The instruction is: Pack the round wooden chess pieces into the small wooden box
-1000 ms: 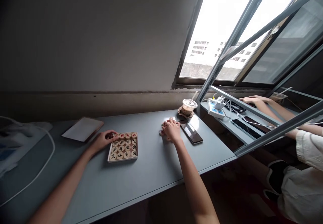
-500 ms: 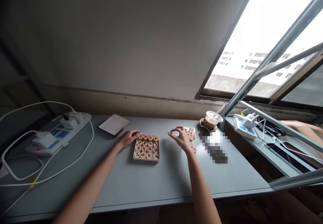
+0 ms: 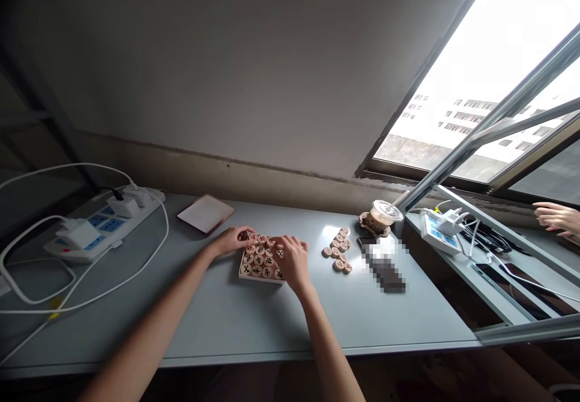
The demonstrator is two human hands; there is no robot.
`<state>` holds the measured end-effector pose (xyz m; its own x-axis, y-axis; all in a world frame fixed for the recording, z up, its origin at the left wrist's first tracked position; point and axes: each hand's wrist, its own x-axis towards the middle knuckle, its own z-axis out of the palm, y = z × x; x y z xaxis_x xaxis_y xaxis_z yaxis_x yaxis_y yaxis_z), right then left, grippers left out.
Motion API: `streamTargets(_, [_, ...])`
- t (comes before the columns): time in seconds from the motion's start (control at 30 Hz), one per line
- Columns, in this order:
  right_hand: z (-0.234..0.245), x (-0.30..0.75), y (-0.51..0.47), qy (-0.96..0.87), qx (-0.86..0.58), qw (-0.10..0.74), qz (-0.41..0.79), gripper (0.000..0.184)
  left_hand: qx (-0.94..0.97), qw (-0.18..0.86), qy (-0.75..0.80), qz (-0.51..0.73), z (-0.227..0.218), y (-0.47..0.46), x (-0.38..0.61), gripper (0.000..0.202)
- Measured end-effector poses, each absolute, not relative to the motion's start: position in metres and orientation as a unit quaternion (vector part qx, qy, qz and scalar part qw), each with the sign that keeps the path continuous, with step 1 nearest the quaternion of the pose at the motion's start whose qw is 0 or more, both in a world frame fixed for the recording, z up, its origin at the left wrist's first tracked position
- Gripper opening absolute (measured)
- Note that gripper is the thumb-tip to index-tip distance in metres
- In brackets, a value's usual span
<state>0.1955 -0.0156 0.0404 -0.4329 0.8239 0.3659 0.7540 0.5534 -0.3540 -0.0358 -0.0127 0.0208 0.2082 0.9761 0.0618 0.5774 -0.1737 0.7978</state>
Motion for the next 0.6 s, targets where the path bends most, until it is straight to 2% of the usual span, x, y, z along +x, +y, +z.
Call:
streamTargets(0.07, [0.038, 0.226, -0.012, -0.808, -0.534, 0.250, 0.015, 0.023, 0.710, 0.330, 0.550, 0.292, 0.021, -0.014, -0.037, 0.052])
streamTargets(0.13, [0.032, 0.258, -0.009, -0.772, -0.598, 0.211, -0.037, 0.029, 0.711, 0.339, 0.544, 0.287, 0.022, -0.014, -0.038, 0.054])
streamTargets(0.3, [0.019, 0.307, -0.007, -0.737, -0.658, 0.139, -0.064, 0.032, 0.704, 0.347, 0.544, 0.298, 0.019, -0.012, -0.038, 0.049])
streamTargets(0.47, [0.018, 0.313, 0.004, -0.757, -0.625, 0.176, -0.072, 0.026, 0.697, 0.355, 0.542, 0.306, 0.018, -0.012, -0.037, 0.047])
streamTargets(0.6, [0.023, 0.312, 0.011, -0.788, -0.580, 0.203, -0.026, 0.023, 0.696, 0.358, 0.544, 0.301, 0.021, -0.013, -0.038, 0.048])
